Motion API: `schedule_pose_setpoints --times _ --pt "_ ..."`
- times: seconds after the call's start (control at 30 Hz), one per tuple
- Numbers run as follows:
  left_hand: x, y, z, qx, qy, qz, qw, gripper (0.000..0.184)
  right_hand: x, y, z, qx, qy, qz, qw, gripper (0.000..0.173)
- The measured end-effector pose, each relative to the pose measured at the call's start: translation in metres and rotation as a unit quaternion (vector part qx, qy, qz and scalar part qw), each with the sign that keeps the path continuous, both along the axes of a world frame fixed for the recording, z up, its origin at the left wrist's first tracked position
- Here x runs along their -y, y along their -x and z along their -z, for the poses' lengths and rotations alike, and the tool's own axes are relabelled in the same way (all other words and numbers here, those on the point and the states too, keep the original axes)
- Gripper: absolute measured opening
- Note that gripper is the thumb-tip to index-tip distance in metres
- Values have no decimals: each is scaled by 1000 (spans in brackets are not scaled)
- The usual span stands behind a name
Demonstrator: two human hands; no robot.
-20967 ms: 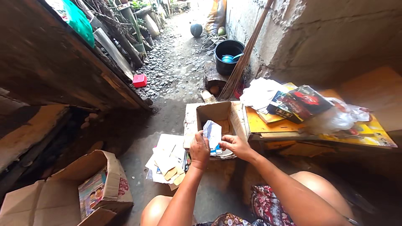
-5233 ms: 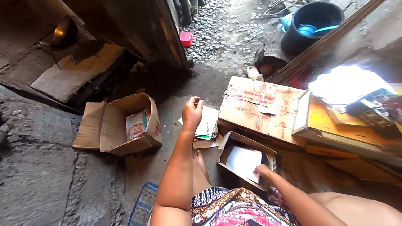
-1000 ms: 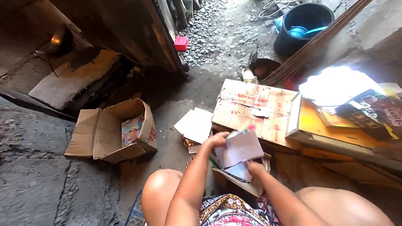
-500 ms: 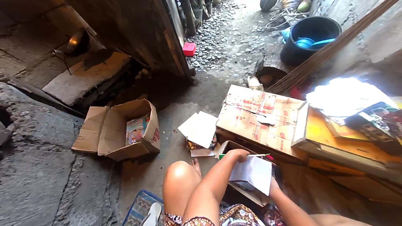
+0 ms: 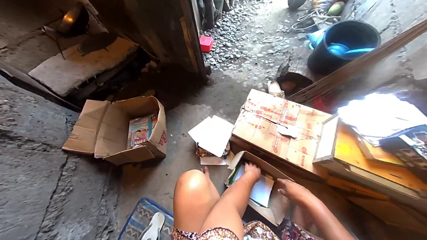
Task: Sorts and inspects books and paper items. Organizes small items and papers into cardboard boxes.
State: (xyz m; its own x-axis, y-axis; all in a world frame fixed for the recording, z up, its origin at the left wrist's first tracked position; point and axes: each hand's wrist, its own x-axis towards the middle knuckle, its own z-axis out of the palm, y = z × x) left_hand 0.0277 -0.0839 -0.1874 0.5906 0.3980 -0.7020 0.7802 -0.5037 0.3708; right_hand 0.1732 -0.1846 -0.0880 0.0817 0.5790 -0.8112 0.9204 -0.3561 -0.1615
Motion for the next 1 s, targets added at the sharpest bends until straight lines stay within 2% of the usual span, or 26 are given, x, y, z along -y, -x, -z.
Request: schedule_pose_setpoints --times 0.13,0.17,0.23,0.3,0.33,0.4,0.47,0.57,0.63,0.7,0.77,0.9,1.0 --pt "-65 6 -83 -41 118 -16 992 28 -21 -7 -62 -5 -86 -1 996 55" --pt "-81 17 -97 -18 138 -56 989 28 -22 -8 -81 8 -112 -11 994 55" --pt "-112 48 -103 93 138 -175 970 28 -21 -8 -120 46 -154 -39 986 54" --pt "-139 82 -98 176 56 -343 921 32 -16 -11 -148 67 -197 -67 976 52" --pt "-147 99 -93 192 -8 -435 880 33 -13 -13 -157 68 -216 -76 971 52" --pt "-155 135 -75 146 -131 -572 796 35 -6 -17 -163 58 -226 -70 970 52" --pt "-155 168 -48 80 -158 -641 747 35 -2 -22 -154 47 -210 -41 976 53" --pt "-148 199 -18 50 -106 -671 732 31 0 -29 -122 44 -128 9 991 57" --pt "-144 204 -14 63 -83 -672 733 32 -6 -34 -105 26 -39 21 999 62" --pt "-140 199 -18 52 -93 -672 733 30 -13 -35 -96 -2 -13 16 1000 63" --pt "-141 189 -31 52 -131 -675 724 26 -23 -35 -95 -19 -54 19 998 61" --pt "-154 185 -82 139 -232 -659 702 26 -37 -34 -95 8 -101 18 995 60" --pt "-194 217 -113 169 -318 -669 650 24 -40 -36 -90 6 -81 10 997 59"
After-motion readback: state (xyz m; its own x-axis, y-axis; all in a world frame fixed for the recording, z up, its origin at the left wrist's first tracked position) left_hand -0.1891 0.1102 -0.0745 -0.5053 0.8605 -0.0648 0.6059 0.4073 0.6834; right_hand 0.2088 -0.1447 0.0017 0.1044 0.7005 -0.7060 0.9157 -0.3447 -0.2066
